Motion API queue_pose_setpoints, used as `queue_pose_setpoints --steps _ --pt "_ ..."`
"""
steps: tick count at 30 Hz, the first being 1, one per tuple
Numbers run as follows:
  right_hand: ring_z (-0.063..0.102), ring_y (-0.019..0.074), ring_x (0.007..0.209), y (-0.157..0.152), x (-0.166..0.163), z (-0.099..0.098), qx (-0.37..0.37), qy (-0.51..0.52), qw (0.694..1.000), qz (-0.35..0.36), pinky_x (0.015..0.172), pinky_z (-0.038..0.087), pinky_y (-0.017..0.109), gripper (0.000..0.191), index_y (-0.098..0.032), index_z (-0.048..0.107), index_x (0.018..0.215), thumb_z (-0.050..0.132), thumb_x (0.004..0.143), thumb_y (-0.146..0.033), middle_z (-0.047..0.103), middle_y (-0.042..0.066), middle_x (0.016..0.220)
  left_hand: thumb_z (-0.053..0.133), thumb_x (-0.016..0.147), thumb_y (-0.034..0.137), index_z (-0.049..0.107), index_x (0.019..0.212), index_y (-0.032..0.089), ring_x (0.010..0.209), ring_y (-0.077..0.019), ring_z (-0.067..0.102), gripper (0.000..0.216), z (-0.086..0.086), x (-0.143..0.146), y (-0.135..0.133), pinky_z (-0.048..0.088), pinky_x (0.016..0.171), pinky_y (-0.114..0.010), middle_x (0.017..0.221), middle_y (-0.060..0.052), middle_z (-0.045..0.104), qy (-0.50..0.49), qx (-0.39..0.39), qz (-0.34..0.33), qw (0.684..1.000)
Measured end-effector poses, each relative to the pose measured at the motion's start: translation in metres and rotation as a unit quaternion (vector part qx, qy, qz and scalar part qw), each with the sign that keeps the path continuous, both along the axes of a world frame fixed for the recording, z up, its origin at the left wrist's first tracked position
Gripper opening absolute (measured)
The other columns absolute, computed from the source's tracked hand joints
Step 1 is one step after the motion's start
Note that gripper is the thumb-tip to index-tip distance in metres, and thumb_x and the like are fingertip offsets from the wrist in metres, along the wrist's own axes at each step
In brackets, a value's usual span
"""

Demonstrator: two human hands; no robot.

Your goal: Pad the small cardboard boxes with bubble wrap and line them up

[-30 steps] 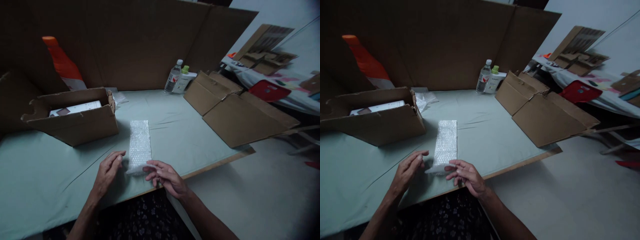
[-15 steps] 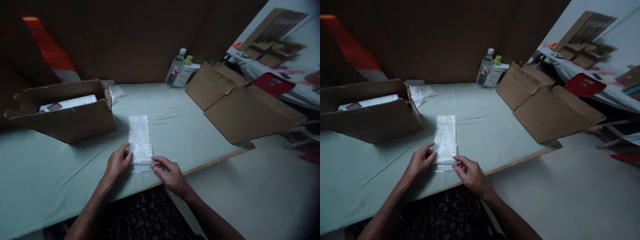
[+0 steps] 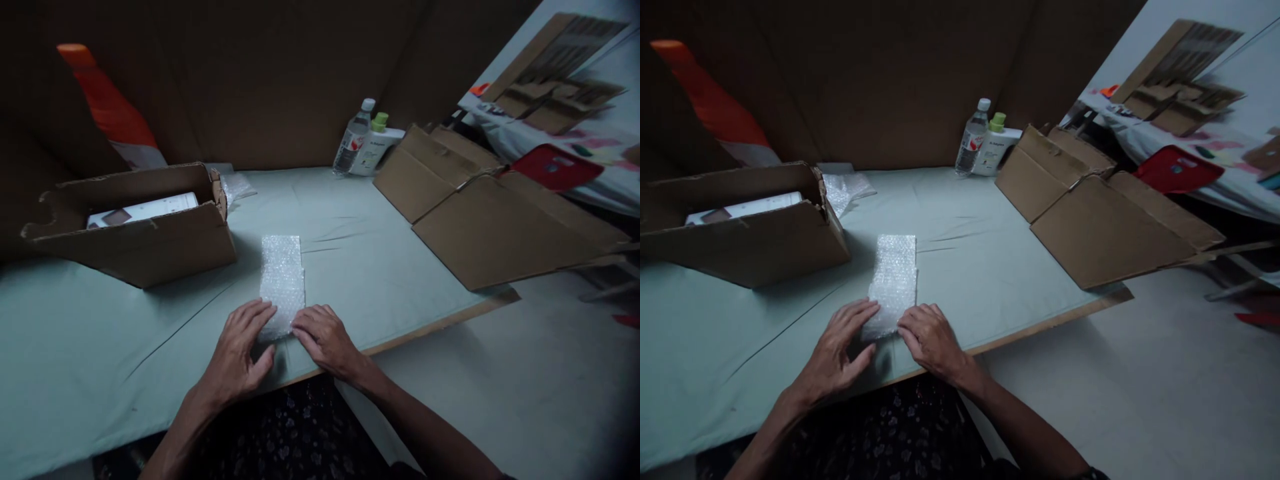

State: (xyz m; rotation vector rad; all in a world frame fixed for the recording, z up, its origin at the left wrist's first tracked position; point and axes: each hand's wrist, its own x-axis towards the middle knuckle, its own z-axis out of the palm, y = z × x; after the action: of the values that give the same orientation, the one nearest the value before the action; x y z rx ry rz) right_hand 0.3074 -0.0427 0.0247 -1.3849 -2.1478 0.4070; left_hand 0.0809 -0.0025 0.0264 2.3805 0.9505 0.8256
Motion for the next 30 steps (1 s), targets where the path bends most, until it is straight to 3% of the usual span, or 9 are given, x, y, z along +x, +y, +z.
queue_pose_setpoints --steps 2,4,8,11,16,20,24,27,30 --pt "0.064 0.0174 0.086 0.000 0.001 0.008 -0.030 0.038 0.999 0.007 0.079 0.040 0.033 0.008 -0.020 0.066 0.093 0.060 0.096 -0.016 0.072 0.002 0.092 0.062 0.085 0.019 0.044 0.145 0.023 0.126 -0.0275 0.054 0.062 -0.001 -0.002 -0.003 0.046 0.105 -0.048 0.133 -0.011 0.064 0.004 -0.012 -0.026 1.000" --pt "0.065 0.0168 0.085 -0.001 0.001 0.015 -0.035 0.067 0.997 0.000 0.079 0.042 0.033 0.007 -0.021 0.066 0.094 0.060 0.096 -0.018 0.073 0.001 0.091 0.056 0.086 0.013 0.049 0.140 0.023 0.111 -0.0245 0.062 0.056 -0.006 -0.001 -0.003 0.050 0.096 -0.045 0.120 -0.009 0.070 -0.008 -0.017 -0.009 1.000" --pt "0.066 0.0190 0.086 -0.009 0.003 0.027 0.086 0.103 0.989 -0.066 0.078 0.045 0.035 0.011 -0.021 0.065 0.105 0.060 0.095 -0.018 0.073 0.004 0.095 0.051 0.088 0.014 0.058 0.131 0.021 0.093 -0.0212 0.067 0.044 -0.014 0.006 0.004 0.054 0.085 -0.040 0.102 -0.007 0.074 -0.030 -0.082 0.046 0.995" --pt "0.065 0.0204 0.087 -0.017 0.003 0.029 0.139 0.064 0.987 -0.050 0.077 0.045 0.037 0.017 -0.022 0.065 0.108 0.060 0.094 -0.015 0.073 0.005 0.095 0.052 0.090 0.023 0.059 0.132 0.019 0.096 -0.0222 0.068 0.043 -0.015 0.013 0.013 0.055 0.086 -0.040 0.111 -0.010 0.074 -0.040 -0.135 0.081 0.987" --pt "0.055 0.0292 0.125 -0.007 -0.004 0.007 0.097 -0.081 0.992 -0.008 0.098 0.045 0.046 0.037 -0.021 0.059 0.129 0.062 0.092 -0.016 0.066 0.011 0.131 0.054 0.089 0.028 0.057 0.135 0.015 0.084 -0.0219 0.067 0.048 -0.019 0.026 0.030 0.056 0.081 -0.040 0.098 -0.008 0.073 -0.019 -0.177 0.129 0.975" --pt "0.056 0.0286 0.119 0.013 -0.007 -0.011 0.103 -0.114 0.987 -0.042 0.094 0.045 0.045 0.034 -0.019 0.062 0.125 0.060 0.092 -0.010 0.068 0.011 0.126 0.056 0.091 0.028 0.052 0.138 0.016 0.105 -0.0259 0.066 0.049 -0.022 0.028 0.030 0.055 0.091 -0.045 0.120 -0.014 0.068 -0.034 -0.084 0.148 0.985" --pt "0.061 0.0252 0.102 0.022 -0.005 -0.010 0.110 -0.102 0.988 -0.035 0.087 0.043 0.041 0.022 -0.020 0.066 0.113 0.059 0.095 -0.011 0.073 0.008 0.111 0.060 0.090 0.022 0.046 0.143 0.020 0.132 -0.0298 0.051 0.055 -0.018 0.018 0.018 0.046 0.106 -0.051 0.143 -0.017 0.055 -0.004 0.053 0.102 0.993" --pt "0.062 0.0233 0.094 0.019 -0.003 -0.002 0.085 -0.057 0.994 -0.023 0.084 0.042 0.039 0.018 -0.019 0.066 0.108 0.059 0.095 -0.011 0.074 0.006 0.103 0.054 0.087 0.009 0.048 0.141 0.022 0.130 -0.0289 0.052 0.056 -0.015 0.012 0.009 0.045 0.106 -0.050 0.133 -0.012 0.063 0.025 0.077 0.042 0.996" --pt "0.064 0.0217 0.093 0.013 -0.001 0.006 0.017 0.010 1.000 -0.004 0.085 0.042 0.038 0.015 -0.019 0.066 0.106 0.059 0.094 -0.013 0.074 0.005 0.100 0.049 0.087 0.005 0.048 0.141 0.025 0.113 -0.0246 0.061 0.057 -0.011 0.008 0.005 0.049 0.098 -0.046 0.117 -0.008 0.070 0.000 0.026 0.011 1.000"
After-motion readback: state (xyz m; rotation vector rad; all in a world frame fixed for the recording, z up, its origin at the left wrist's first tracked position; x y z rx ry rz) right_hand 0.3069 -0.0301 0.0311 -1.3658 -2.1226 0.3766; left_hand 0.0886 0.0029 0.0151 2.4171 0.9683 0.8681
